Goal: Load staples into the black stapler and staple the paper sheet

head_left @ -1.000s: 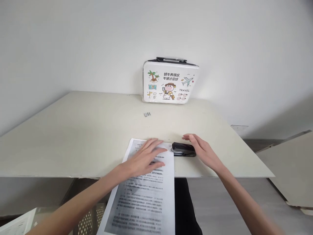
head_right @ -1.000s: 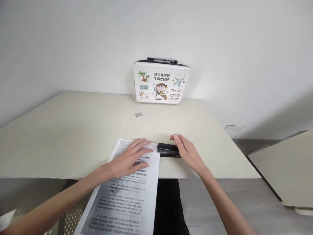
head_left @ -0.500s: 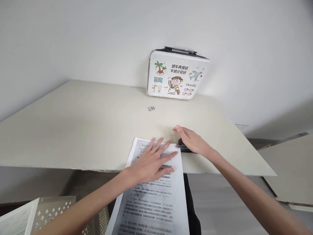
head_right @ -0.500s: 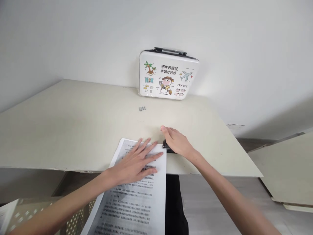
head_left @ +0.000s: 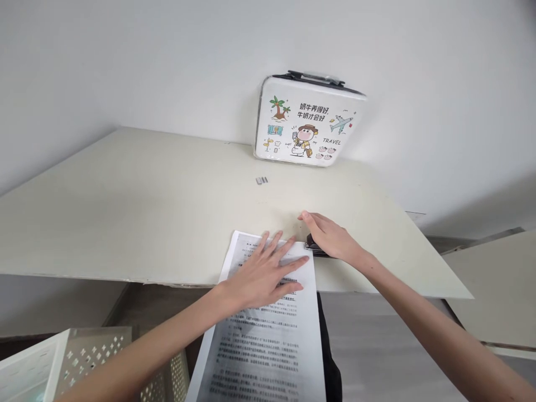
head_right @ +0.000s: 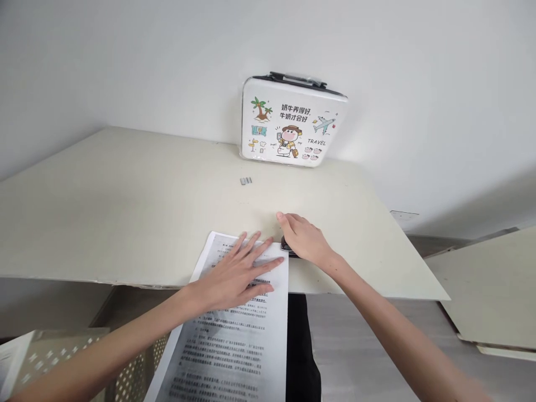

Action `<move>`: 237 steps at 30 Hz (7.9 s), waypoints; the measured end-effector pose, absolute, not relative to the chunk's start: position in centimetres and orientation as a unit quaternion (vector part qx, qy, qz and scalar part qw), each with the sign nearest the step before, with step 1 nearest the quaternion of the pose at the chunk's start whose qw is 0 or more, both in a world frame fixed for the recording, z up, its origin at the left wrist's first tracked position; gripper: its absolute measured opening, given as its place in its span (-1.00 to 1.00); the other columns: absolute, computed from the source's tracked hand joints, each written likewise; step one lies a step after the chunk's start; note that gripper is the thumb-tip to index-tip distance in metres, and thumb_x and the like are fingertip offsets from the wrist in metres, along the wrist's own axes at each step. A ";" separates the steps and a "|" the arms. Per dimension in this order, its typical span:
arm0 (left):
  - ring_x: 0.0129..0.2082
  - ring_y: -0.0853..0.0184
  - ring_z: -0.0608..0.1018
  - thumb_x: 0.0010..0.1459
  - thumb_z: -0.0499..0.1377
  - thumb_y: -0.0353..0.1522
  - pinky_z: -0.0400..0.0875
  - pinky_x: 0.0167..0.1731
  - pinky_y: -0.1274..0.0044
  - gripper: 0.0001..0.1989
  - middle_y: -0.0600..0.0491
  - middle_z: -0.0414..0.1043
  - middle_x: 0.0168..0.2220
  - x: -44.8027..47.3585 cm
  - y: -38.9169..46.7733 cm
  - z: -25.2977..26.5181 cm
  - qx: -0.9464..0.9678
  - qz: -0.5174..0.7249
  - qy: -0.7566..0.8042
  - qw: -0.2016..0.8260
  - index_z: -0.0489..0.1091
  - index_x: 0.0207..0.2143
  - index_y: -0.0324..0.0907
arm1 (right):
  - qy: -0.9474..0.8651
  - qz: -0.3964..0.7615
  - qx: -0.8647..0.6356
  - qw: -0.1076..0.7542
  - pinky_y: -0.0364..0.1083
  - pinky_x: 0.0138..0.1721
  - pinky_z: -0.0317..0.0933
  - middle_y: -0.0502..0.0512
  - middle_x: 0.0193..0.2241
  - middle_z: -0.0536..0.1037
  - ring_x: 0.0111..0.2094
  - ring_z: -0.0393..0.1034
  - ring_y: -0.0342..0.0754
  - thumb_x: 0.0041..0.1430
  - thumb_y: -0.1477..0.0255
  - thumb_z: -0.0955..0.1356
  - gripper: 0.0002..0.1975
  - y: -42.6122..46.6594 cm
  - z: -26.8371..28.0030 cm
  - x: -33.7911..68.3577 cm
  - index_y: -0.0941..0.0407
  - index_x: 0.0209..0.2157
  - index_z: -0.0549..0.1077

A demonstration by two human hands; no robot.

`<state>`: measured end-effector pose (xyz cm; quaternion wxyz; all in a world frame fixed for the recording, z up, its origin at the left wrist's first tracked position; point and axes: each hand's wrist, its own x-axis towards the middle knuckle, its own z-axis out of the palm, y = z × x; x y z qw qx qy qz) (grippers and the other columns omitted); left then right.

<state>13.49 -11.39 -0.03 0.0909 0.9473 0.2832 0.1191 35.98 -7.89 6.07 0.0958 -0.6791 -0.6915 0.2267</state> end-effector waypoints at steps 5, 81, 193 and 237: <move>0.53 -0.07 -0.18 0.48 -0.13 0.06 -0.23 0.44 -0.05 -0.38 0.04 -0.28 0.56 13.6 -11.5 -0.3 0.947 0.127 0.282 0.088 0.07 0.47 0.12 | -0.690 0.224 -0.682 0.094 0.17 0.18 0.28 0.13 0.19 0.54 0.20 0.41 0.21 0.46 -0.09 -0.10 -0.24 -7.8 6.0 35.7 -0.02 0.01 0.53; 0.52 0.08 0.01 0.51 -0.14 0.00 -0.18 0.48 0.15 -0.41 0.02 0.05 0.50 9.5 -1.1 1.3 0.922 0.104 0.371 0.028 0.28 0.38 -0.05 | -0.676 0.230 -0.620 0.326 0.04 -0.13 0.45 0.13 -0.03 0.63 -0.08 0.54 0.13 0.30 0.00 0.39 -0.59 -13.1 -0.6 44.8 -0.02 -0.01 0.48; 0.19 0.07 0.56 0.40 -0.01 0.01 0.37 0.25 0.20 -0.55 -0.25 0.51 0.16 8.2 2.6 0.9 0.386 0.523 0.414 0.637 0.41 -0.13 -0.16 | -0.753 0.056 -0.427 0.497 0.14 0.08 0.40 0.12 0.05 0.63 0.13 0.43 0.11 0.28 0.63 0.28 -0.62 -4.6 -0.2 32.1 -0.02 0.02 0.49; -0.70 0.54 0.03 0.04 0.26 -0.39 -0.03 -0.73 0.63 -0.88 0.27 0.06 -0.58 6.9 2.2 2.4 0.189 0.661 0.330 0.647 0.39 -0.33 -0.19 | -0.632 0.186 -0.627 0.415 0.02 -0.15 0.34 0.09 -0.20 0.65 -0.18 0.54 0.12 0.21 0.27 0.48 -0.76 7.5 -0.7 20.1 0.00 -0.16 0.42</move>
